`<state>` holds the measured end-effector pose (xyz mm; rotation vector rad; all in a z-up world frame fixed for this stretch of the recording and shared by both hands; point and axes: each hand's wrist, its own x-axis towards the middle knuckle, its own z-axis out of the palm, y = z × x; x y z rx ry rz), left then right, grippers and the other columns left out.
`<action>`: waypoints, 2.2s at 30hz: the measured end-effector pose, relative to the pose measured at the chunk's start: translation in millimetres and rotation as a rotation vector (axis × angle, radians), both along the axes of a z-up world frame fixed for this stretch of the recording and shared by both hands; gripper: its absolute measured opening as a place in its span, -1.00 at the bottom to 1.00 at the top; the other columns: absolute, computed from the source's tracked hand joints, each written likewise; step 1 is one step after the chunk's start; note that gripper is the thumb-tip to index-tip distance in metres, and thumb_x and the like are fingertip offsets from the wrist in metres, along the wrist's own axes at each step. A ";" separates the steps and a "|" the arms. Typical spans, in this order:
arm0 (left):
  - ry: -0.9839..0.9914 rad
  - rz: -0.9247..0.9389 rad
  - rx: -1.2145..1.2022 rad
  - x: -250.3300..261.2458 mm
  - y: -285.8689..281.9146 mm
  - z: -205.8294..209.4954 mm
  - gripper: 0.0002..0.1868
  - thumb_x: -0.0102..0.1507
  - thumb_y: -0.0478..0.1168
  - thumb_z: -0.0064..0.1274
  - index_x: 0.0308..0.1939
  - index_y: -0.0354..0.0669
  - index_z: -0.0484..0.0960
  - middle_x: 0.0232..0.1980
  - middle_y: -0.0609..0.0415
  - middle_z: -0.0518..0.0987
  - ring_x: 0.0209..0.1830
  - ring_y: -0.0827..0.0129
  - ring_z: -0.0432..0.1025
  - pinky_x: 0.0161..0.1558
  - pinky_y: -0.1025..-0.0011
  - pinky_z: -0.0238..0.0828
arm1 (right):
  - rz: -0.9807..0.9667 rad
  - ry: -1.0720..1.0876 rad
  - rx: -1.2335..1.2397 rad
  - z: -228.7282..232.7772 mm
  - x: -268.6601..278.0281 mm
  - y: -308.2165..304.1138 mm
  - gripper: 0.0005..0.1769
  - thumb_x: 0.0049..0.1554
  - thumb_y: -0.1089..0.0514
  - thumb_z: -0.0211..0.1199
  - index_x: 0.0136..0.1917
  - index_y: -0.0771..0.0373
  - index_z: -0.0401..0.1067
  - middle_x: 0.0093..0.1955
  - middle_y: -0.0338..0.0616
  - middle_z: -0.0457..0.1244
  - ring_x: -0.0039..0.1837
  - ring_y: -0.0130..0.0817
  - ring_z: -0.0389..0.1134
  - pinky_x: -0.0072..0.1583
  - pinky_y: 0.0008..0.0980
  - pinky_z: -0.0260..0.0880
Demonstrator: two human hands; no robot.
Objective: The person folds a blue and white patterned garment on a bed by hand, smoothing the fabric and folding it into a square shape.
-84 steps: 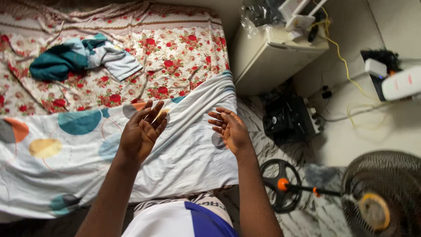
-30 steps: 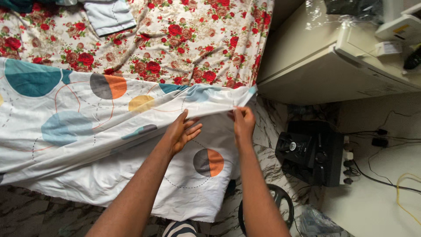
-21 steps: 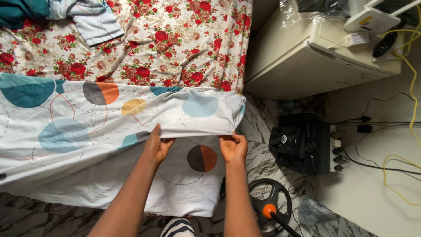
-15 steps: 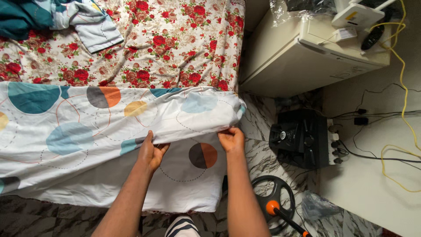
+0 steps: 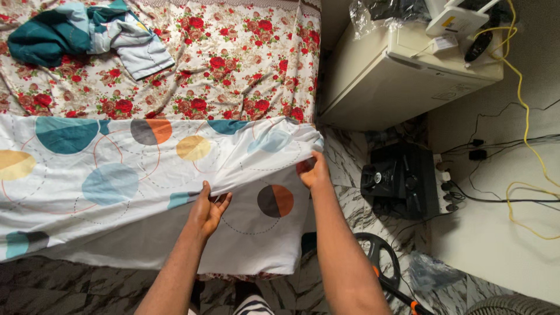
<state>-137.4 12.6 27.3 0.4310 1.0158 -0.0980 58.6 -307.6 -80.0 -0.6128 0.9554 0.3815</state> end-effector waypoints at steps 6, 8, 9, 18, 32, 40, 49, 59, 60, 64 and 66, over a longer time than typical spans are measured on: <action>-0.014 -0.094 0.064 -5.5 -7.7 13.7 -0.43 0.42 0.06 -0.10 0.36 -0.26 0.31 0.30 -0.08 0.37 0.21 0.18 0.37 0.34 0.18 0.48 | -0.341 -0.237 -0.040 -11.4 -25.6 -24.0 -0.60 0.04 0.18 0.10 0.14 0.34 0.41 0.16 -0.03 0.34 0.22 -0.08 0.38 0.26 -0.08 0.45; -0.034 -0.084 0.045 -9.1 -12.6 15.1 -0.41 0.41 0.04 -0.10 0.39 -0.27 0.29 0.36 -0.10 0.38 0.28 0.15 0.38 0.38 0.16 0.42 | -0.416 -0.278 -0.035 -20.6 -57.4 -38.5 -0.54 0.07 0.11 0.09 0.23 0.30 0.38 0.24 -0.03 0.32 0.28 -0.08 0.35 0.29 -0.04 0.42; -0.039 -0.087 0.043 -9.1 -14.4 14.5 -0.41 0.41 0.04 -0.10 0.39 -0.27 0.29 0.36 -0.10 0.38 0.28 0.15 0.38 0.38 0.16 0.42 | -0.447 -0.289 -0.020 -22.7 -74.9 -45.5 -0.51 0.09 0.08 0.08 0.27 0.28 0.37 0.28 -0.03 0.31 0.31 -0.08 0.34 0.31 -0.03 0.41; -0.051 0.053 0.053 -46.2 -0.7 -1.4 -0.41 0.34 -0.09 -0.02 0.41 -0.15 0.24 0.44 -0.06 0.33 0.42 0.12 0.30 0.43 0.00 0.28 | -0.264 -0.090 -0.036 15.2 -162.9 -64.3 -0.30 0.32 -0.36 -0.19 0.47 0.10 0.29 0.47 -0.10 0.24 0.43 -0.05 0.28 0.39 0.09 0.26; -0.061 0.198 0.116 -115.1 30.2 -53.1 -0.53 0.44 0.02 -0.06 0.30 -0.20 0.39 0.27 -0.07 0.49 0.16 0.12 0.50 0.13 0.11 0.57 | -0.418 -0.208 -0.224 52.7 -237.3 -134.2 -0.45 0.31 -0.16 0.07 0.41 0.21 0.34 0.43 -0.04 0.28 0.42 -0.07 0.30 0.38 -0.01 0.34; -0.070 0.209 0.069 -158.9 46.6 -14.5 -0.54 0.44 -0.03 -0.06 0.31 -0.24 0.34 0.29 -0.14 0.49 0.17 0.02 0.52 0.14 0.05 0.60 | -0.424 -0.232 -0.238 80.4 -280.8 -131.3 -0.49 0.30 -0.19 -0.04 0.34 0.11 0.38 0.34 -0.10 0.32 0.33 -0.04 0.36 0.26 0.07 0.42; -0.144 0.191 0.077 -206.6 59.7 -26.5 -0.49 0.44 -0.03 -0.10 0.35 -0.28 0.26 0.30 -0.18 0.39 0.24 -0.06 0.45 0.27 -0.08 0.53 | -0.416 -0.256 -0.214 107.8 -341.5 -150.4 -0.49 0.34 -0.16 -0.06 0.35 0.17 0.39 0.30 -0.07 0.37 0.29 -0.06 0.42 0.22 0.02 0.50; -0.068 0.175 0.145 -254.7 48.0 -43.8 -0.42 0.45 -0.06 -0.20 0.49 -0.21 0.10 0.42 -0.20 0.27 0.31 -0.13 0.38 0.35 -0.12 0.40 | -0.304 -0.159 -0.224 99.7 -374.3 -167.6 -0.55 0.37 -0.17 -0.06 0.25 0.15 0.41 0.13 -0.13 0.39 0.05 -0.24 0.42 -0.08 -0.25 0.45; -0.061 0.182 0.143 -260.2 44.6 -44.5 -0.42 0.45 -0.06 -0.20 0.49 -0.21 0.10 0.42 -0.20 0.27 0.31 -0.13 0.38 0.35 -0.12 0.40 | -0.295 -0.152 -0.239 96.4 -377.3 -170.1 -0.55 0.37 -0.17 -0.06 0.26 0.17 0.39 0.14 -0.12 0.37 0.06 -0.23 0.42 -0.05 -0.22 0.48; 0.045 0.142 0.203 -275.2 39.2 -42.7 -0.33 0.48 -0.09 -0.21 0.58 -0.26 -0.08 0.58 -0.28 0.08 0.44 -0.21 0.26 0.45 -0.11 0.25 | -0.222 -0.109 -0.323 86.0 -386.5 -180.4 -0.49 0.37 -0.20 -0.09 0.30 0.20 0.37 0.17 -0.08 0.32 0.09 -0.20 0.39 0.00 -0.21 0.49; 0.096 0.146 0.213 -281.0 34.1 -42.9 -0.29 0.50 -0.11 -0.19 0.61 -0.31 -0.14 0.61 -0.35 0.00 0.47 -0.26 0.21 0.48 -0.11 0.26 | -0.224 -0.118 -0.355 78.9 -391.9 -185.7 -0.48 0.37 -0.20 -0.08 0.31 0.22 0.36 0.18 -0.05 0.32 0.10 -0.19 0.39 0.02 -0.19 0.51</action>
